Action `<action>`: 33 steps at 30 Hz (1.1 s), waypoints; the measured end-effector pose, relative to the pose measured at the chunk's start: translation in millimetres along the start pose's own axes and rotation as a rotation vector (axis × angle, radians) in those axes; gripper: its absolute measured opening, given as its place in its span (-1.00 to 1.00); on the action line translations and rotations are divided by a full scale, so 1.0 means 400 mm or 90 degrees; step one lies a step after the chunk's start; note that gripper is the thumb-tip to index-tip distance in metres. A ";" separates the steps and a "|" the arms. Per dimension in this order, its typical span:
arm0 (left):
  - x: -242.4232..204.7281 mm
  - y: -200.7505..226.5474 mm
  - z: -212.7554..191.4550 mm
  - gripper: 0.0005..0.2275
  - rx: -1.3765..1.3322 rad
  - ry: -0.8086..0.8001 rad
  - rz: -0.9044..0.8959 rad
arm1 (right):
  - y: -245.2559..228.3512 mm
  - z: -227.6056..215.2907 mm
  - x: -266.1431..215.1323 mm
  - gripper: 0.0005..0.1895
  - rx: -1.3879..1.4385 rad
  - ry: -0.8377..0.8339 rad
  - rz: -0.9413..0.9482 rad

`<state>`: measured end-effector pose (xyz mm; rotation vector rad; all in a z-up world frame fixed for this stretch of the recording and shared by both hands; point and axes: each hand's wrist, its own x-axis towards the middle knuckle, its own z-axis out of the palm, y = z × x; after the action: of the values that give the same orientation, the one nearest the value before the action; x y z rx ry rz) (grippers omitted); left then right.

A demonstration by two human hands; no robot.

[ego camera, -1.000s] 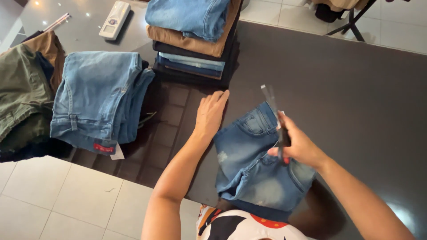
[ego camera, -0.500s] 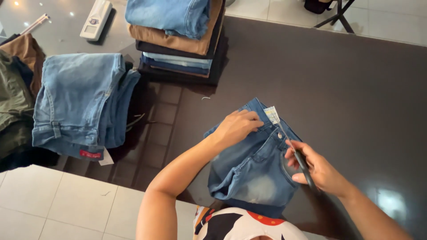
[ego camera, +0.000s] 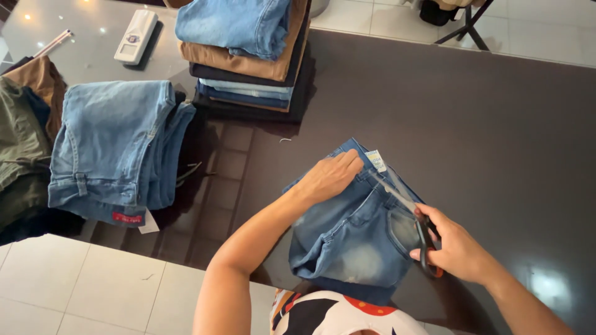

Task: Removing price tags from denim jeans using scissors and folding them into organized stacks on a retail display table.

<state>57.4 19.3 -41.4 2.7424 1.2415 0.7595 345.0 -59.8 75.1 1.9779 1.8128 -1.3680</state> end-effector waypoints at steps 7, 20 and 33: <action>0.009 0.020 -0.070 -0.84 -0.046 -0.027 -0.006 | -0.028 -0.006 0.006 0.08 -0.200 -0.017 -0.040; 0.038 0.005 -0.074 -0.85 0.160 0.223 0.153 | -0.108 -0.017 0.097 -0.02 -0.310 -0.030 -0.247; 0.019 -0.086 -0.127 -0.82 0.010 0.199 0.028 | -0.162 -0.052 0.037 0.05 -0.320 0.003 -0.195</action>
<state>15.0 40.0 -1.6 2.7471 1.2387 1.2270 299.0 -18.6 106.9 1.4942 2.2530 -0.8412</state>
